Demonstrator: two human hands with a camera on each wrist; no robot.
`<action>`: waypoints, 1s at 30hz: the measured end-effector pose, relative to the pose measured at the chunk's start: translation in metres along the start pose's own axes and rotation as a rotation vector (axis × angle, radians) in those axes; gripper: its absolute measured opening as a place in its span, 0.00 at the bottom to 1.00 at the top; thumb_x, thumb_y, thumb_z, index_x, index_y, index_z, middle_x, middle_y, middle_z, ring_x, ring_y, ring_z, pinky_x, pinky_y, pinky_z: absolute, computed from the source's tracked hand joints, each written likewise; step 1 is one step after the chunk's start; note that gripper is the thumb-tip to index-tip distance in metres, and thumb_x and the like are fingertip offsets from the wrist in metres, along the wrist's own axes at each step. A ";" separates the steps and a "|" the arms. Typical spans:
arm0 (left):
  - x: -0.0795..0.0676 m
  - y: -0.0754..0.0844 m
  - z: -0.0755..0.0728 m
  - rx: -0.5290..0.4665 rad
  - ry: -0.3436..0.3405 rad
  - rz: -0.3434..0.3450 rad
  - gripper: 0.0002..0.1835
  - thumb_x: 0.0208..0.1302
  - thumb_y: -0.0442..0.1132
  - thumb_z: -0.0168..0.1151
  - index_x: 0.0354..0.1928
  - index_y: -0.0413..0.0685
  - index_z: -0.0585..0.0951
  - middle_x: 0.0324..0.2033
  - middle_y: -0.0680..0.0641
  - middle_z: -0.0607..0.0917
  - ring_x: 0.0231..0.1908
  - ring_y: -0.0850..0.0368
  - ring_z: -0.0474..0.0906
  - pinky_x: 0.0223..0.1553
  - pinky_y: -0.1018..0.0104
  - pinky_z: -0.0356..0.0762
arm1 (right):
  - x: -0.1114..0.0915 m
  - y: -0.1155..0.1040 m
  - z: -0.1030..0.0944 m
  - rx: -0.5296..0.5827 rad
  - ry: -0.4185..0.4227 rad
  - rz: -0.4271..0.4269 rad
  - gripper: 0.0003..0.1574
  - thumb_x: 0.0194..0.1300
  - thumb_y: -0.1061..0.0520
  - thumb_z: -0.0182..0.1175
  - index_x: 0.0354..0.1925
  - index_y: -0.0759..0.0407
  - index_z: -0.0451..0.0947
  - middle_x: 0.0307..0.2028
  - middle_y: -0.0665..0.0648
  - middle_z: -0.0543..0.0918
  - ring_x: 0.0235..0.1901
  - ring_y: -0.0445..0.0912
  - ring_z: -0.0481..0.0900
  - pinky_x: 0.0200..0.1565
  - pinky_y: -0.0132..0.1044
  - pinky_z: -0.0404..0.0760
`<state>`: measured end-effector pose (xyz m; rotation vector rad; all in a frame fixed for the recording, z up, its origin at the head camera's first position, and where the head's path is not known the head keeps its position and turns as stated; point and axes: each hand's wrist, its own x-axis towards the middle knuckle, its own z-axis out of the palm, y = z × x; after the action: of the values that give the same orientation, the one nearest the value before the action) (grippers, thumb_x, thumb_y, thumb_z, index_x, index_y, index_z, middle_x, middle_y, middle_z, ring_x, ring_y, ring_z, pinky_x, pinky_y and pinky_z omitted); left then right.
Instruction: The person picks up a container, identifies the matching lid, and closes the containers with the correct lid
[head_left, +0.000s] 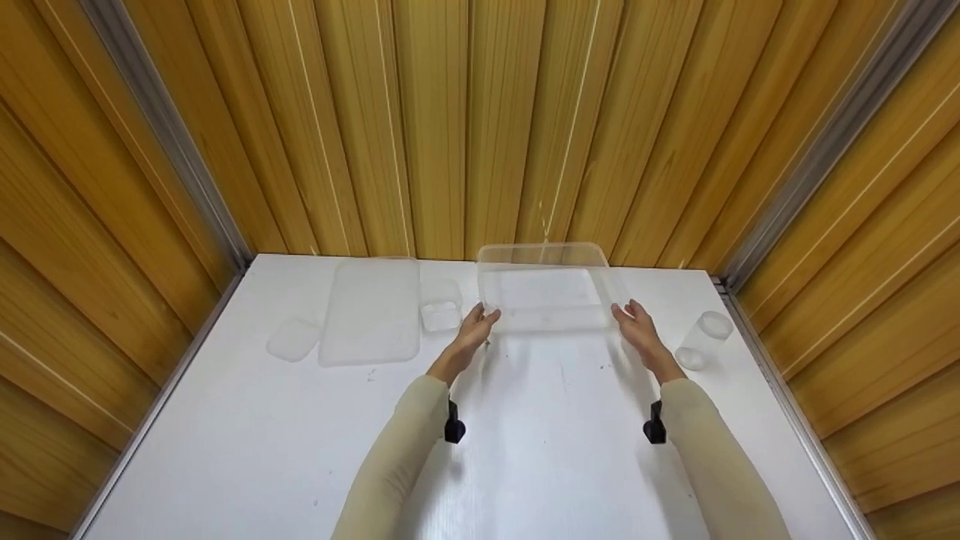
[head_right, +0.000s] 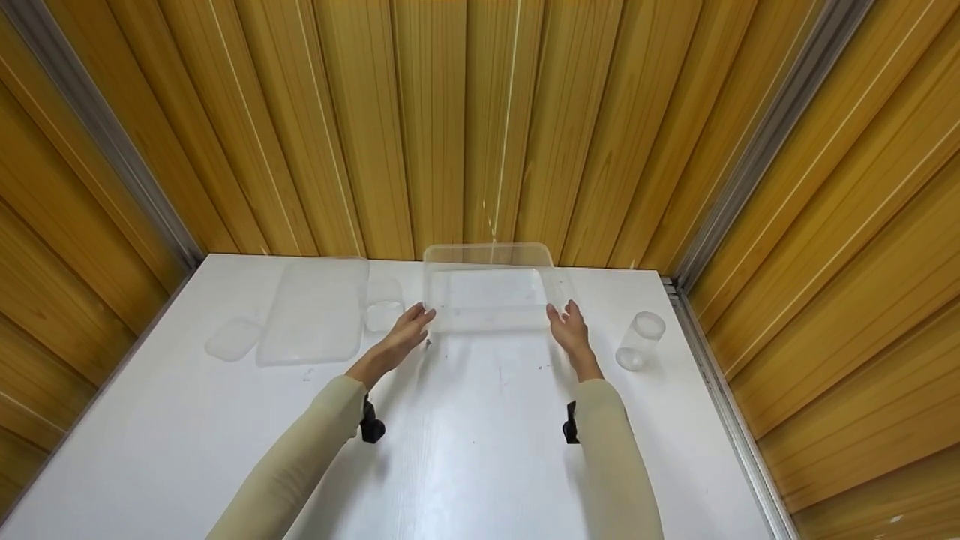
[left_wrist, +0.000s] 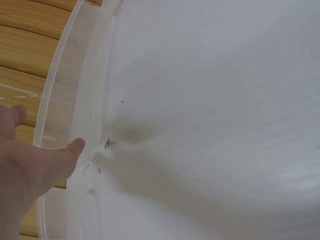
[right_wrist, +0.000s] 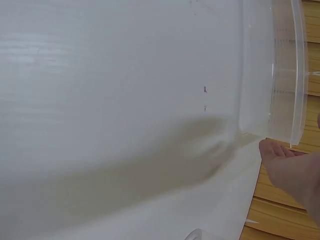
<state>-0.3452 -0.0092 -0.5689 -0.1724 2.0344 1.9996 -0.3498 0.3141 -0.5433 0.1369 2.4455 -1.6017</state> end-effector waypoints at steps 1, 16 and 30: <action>0.000 0.000 0.000 0.003 -0.003 -0.002 0.41 0.79 0.51 0.51 0.81 0.38 0.46 0.81 0.38 0.49 0.81 0.41 0.44 0.81 0.49 0.47 | 0.001 -0.002 0.001 -0.001 0.003 0.011 0.51 0.82 0.39 0.40 0.80 0.69 0.29 0.81 0.71 0.39 0.81 0.64 0.39 0.81 0.55 0.44; -0.005 0.003 -0.004 0.033 0.009 0.025 0.40 0.76 0.46 0.54 0.79 0.34 0.51 0.80 0.34 0.53 0.80 0.38 0.49 0.80 0.48 0.51 | -0.001 -0.010 0.018 0.083 0.116 0.081 0.49 0.78 0.48 0.50 0.81 0.68 0.37 0.81 0.68 0.46 0.80 0.61 0.49 0.80 0.51 0.52; -0.028 0.004 -0.010 0.116 0.062 0.001 0.34 0.77 0.47 0.53 0.75 0.35 0.61 0.67 0.30 0.71 0.67 0.36 0.72 0.64 0.51 0.79 | -0.021 0.022 0.011 -0.094 0.314 0.021 0.39 0.80 0.42 0.46 0.72 0.70 0.65 0.46 0.62 0.82 0.35 0.39 0.79 0.33 0.24 0.76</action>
<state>-0.3206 -0.0225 -0.5572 -0.2122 2.1821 1.8924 -0.3236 0.3138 -0.5623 0.4271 2.7348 -1.5537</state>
